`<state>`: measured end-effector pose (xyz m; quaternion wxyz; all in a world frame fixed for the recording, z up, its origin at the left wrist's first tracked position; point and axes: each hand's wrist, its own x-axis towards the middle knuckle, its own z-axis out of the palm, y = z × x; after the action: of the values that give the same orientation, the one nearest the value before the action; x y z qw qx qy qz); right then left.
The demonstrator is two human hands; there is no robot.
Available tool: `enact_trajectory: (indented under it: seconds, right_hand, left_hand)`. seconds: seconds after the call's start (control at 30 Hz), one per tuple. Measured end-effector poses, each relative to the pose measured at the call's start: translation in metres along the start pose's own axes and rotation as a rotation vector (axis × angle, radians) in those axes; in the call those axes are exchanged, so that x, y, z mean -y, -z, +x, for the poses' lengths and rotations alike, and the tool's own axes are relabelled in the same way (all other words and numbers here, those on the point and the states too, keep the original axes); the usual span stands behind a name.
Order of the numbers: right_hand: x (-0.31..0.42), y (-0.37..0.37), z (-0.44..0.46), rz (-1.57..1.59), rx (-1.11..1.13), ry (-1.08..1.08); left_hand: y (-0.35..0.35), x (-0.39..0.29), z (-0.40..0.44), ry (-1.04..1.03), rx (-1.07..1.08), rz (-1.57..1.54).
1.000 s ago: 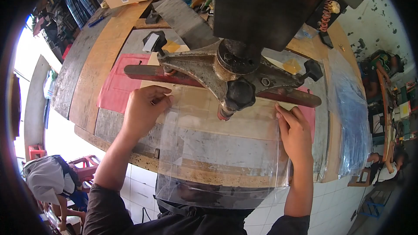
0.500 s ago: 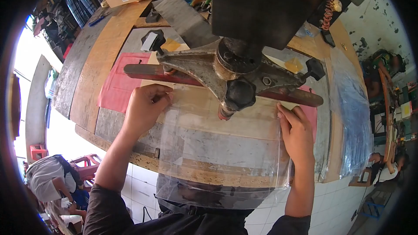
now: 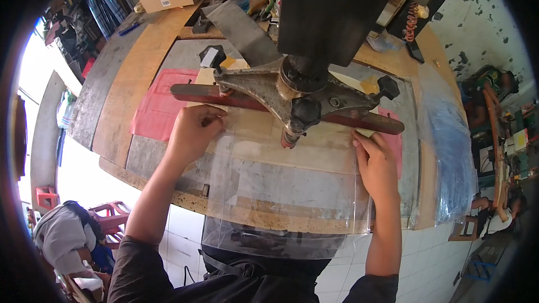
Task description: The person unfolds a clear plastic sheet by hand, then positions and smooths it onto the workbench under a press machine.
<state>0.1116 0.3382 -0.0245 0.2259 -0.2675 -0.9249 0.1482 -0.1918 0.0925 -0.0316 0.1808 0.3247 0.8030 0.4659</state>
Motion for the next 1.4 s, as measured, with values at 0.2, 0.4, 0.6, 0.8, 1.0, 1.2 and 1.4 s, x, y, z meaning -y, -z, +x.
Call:
enact_trajectory:
  seconds: [0.2, 0.4, 0.6, 0.8, 1.0, 1.2, 1.4]
  right_hand:
    - [0.007, 0.002, -0.001, -0.011, 0.007, -0.037]
    - [0.004, 0.002, -0.004, -0.024, -0.02, -0.01]
    - [0.004, 0.013, -0.018, 0.045, -0.009, -0.025]
    - [0.001, 0.012, -0.079, 0.361, -0.16, -0.126]
    - [-0.001, 0.01, -0.119, 0.257, -0.5, -0.138]
    - [0.0, 0.005, -0.125, 0.361, -0.645, -0.148]
    - [0.0, 0.003, -0.128, 0.32, -0.679, -0.125]
  left_hand:
    - [0.001, 0.002, -0.001, -0.04, -0.011, 0.007]
    - [0.002, 0.001, -0.002, -0.105, -0.016, 0.068]
    - [0.013, 0.001, -0.028, -0.202, -0.061, 0.096]
    - [0.07, -0.015, -0.178, -0.429, 0.007, -0.754]
    - [0.119, -0.116, -0.194, -0.922, 1.056, -1.627]
    - [0.115, -0.142, -0.207, -0.828, 1.213, -1.696]
    - [0.113, -0.136, -0.221, -0.693, 1.154, -1.794]
